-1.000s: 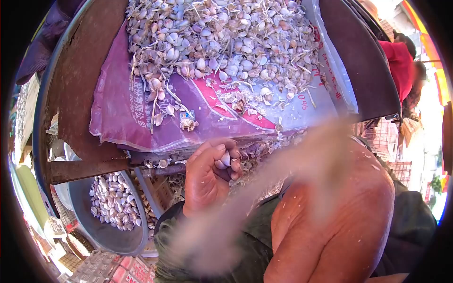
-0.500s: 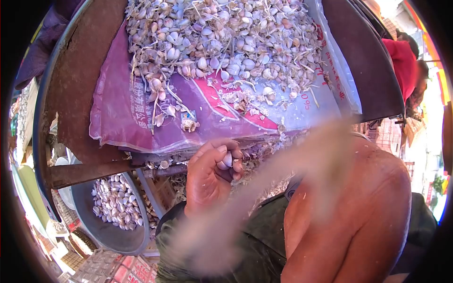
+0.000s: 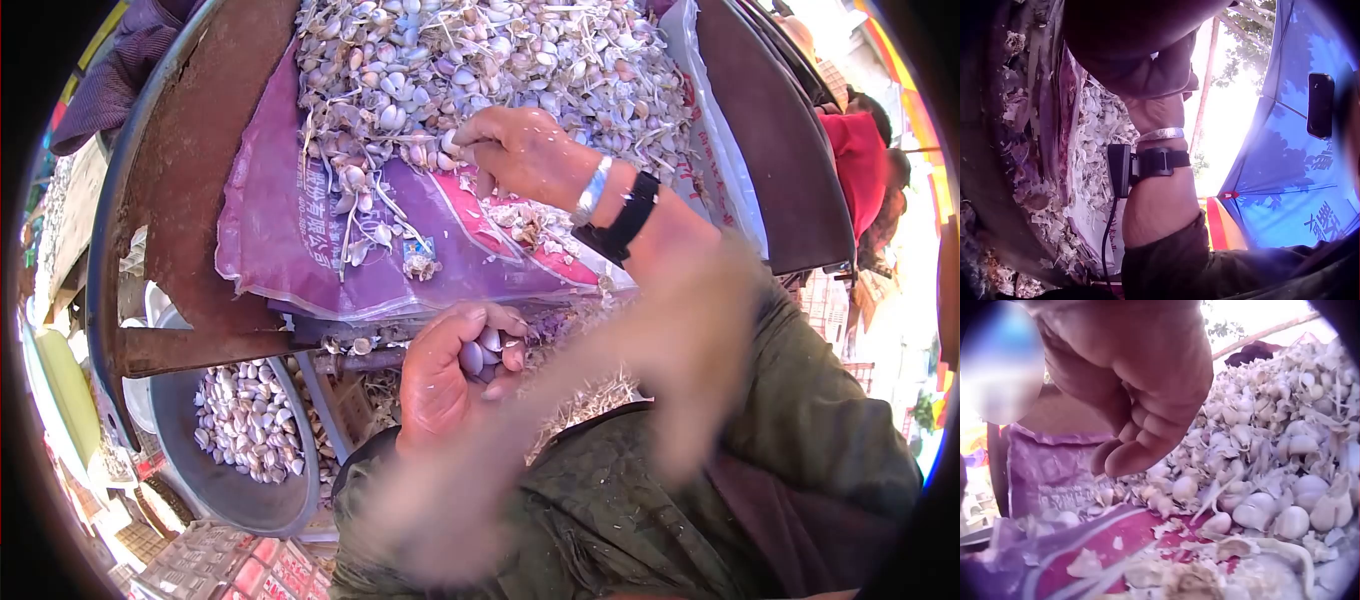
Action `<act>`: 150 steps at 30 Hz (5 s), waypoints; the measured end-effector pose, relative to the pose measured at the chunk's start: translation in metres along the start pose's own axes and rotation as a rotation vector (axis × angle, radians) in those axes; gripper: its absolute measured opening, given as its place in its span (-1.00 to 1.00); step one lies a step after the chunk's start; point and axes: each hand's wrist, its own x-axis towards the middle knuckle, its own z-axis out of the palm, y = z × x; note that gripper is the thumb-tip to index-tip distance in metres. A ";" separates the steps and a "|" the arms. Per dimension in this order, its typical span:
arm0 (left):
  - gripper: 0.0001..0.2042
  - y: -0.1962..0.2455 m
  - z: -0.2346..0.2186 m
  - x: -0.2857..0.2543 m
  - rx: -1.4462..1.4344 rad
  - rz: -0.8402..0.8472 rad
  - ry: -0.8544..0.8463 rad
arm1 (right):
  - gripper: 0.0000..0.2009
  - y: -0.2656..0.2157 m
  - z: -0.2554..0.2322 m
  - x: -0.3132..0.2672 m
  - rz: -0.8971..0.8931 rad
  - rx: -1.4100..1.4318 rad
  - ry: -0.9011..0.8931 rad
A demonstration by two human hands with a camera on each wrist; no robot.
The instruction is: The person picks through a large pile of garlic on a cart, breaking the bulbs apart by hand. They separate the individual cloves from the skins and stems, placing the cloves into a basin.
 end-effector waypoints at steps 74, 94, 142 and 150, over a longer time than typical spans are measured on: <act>-0.72 -0.050 0.101 -0.138 -0.228 0.277 -1.240 | -0.82 0.054 0.030 -0.036 -0.208 -0.761 -0.126; -0.56 0.058 -0.005 -0.195 1.080 0.775 0.730 | -0.82 -0.040 0.027 -0.132 0.117 0.554 -0.259; -0.77 -0.001 0.098 -0.066 0.452 0.160 -0.946 | -0.75 0.051 -0.022 -0.014 0.041 -0.994 -0.177; -0.84 -0.014 0.051 -0.020 0.563 0.116 0.096 | -0.78 0.059 -0.036 -0.040 0.205 0.392 -0.158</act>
